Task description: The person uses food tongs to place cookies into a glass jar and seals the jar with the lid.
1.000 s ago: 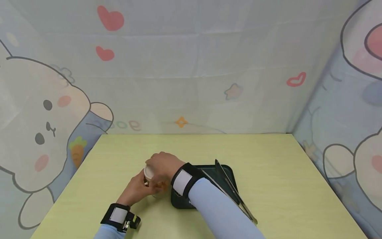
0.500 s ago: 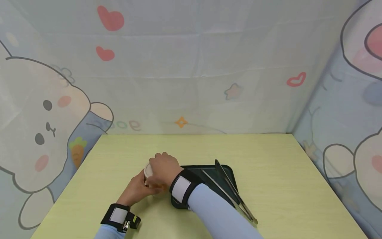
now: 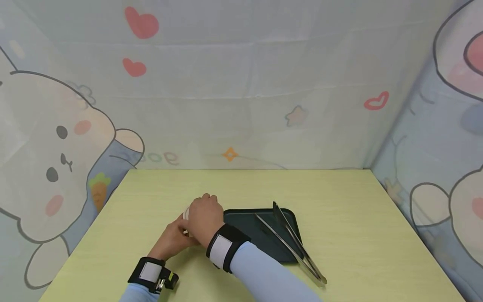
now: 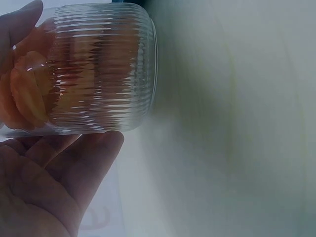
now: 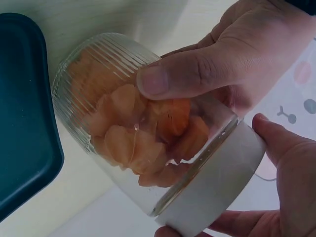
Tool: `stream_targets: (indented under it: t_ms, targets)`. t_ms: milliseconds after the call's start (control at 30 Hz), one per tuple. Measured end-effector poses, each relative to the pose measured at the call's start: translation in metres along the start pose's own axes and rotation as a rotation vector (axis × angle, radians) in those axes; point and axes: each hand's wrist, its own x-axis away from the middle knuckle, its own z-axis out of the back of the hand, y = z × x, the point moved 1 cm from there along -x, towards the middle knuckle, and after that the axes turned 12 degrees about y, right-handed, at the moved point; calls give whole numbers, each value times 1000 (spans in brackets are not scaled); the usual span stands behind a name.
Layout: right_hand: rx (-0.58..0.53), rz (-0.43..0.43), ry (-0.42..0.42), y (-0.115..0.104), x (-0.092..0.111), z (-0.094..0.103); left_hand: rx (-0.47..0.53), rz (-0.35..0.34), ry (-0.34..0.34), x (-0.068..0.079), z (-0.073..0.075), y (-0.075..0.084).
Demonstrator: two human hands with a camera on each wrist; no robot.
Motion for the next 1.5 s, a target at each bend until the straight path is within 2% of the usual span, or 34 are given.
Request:
stream_targets:
  t_ms: [167, 267, 367, 433, 600, 700, 867, 1033, 1300, 1433, 1500]
  targets:
    - [37, -2, 19, 0, 1, -1, -13, -3, 10, 0, 0, -1]
    - [37, -14, -20, 2, 1, 1, -40, -5, 17, 0, 1, 0]
    - [17, 22, -77, 7, -2, 5, -68, -4, 10, 0, 1, 2]
    - [-3, 100, -117, 10, -5, 8, -76, -5, 4, 0, 2, 2]
    - [-61, 367, -189, 19, -14, 10, -46, -5, -17, 0, 3, 2]
    - [-93, 444, -226, 22, -18, 11, -32, -5, -23, 0, 4, 2]
    - [-107, 434, -302, 23, -22, 15, -15, 2, -23, -1, 3, 2]
    - [-124, 418, -321, 23, -25, 16, -10, 7, -21, -1, 3, 2]
    - [-153, 410, -268, 23, -23, 14, -15, 3, -9, 0, 3, 3]
    - [-114, 396, -201, 22, -18, 12, -25, 16, -3, 1, 3, 4]
    - [-80, 356, -163, 21, -15, 10, -45, 20, 1, 1, 2, 4]
